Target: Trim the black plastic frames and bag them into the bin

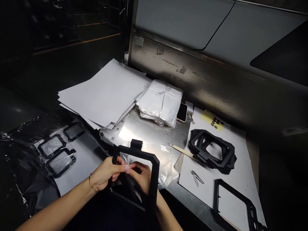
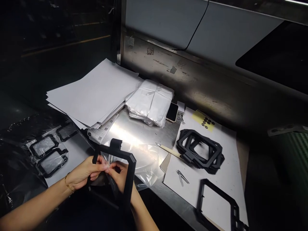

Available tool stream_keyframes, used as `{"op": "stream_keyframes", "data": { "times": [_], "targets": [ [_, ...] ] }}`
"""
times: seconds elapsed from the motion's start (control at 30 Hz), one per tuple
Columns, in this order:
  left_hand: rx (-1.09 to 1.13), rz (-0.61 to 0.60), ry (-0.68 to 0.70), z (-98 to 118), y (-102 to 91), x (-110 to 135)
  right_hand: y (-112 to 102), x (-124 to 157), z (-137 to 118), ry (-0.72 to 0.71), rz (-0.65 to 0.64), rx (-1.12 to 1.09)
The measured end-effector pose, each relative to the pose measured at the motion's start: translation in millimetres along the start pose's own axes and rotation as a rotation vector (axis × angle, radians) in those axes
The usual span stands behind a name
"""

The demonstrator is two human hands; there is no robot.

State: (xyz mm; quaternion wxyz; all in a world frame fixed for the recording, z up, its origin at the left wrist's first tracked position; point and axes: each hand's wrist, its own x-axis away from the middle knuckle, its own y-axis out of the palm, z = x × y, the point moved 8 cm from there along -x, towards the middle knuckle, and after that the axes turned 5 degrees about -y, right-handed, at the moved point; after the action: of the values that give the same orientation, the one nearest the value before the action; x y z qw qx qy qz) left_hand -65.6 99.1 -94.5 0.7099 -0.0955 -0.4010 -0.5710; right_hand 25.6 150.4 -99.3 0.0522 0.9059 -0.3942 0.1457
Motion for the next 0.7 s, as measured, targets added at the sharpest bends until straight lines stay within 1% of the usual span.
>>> {"op": "stream_keyframes", "data": {
  "times": [0.07,0.13,0.27,0.33,0.5,0.6,0.7],
  "targets": [
    [0.029,-0.008,-0.013,1,0.0,0,-2,0,1,0.019,0.010,-0.059],
    [0.055,-0.023,-0.031,0,0.0,-1,-3,0,2,0.034,-0.007,-0.101],
    [0.104,-0.076,-0.078,-4,2.8,-5,-3,-2,2,0.043,-0.057,-0.122],
    [0.118,-0.091,-0.095,-5,4.1,-6,-4,-4,2,0.039,-0.061,-0.128],
    [0.120,-0.088,-0.068,0,6.9,-6,-2,-6,-4,0.032,-0.060,-0.180],
    [0.128,-0.076,-0.053,2,7.5,-7,1,-7,-8,0.034,-0.040,-0.233],
    [0.175,-0.062,-0.043,6,0.9,-8,-7,-13,-6,0.056,0.035,-0.380]
  ]
}}
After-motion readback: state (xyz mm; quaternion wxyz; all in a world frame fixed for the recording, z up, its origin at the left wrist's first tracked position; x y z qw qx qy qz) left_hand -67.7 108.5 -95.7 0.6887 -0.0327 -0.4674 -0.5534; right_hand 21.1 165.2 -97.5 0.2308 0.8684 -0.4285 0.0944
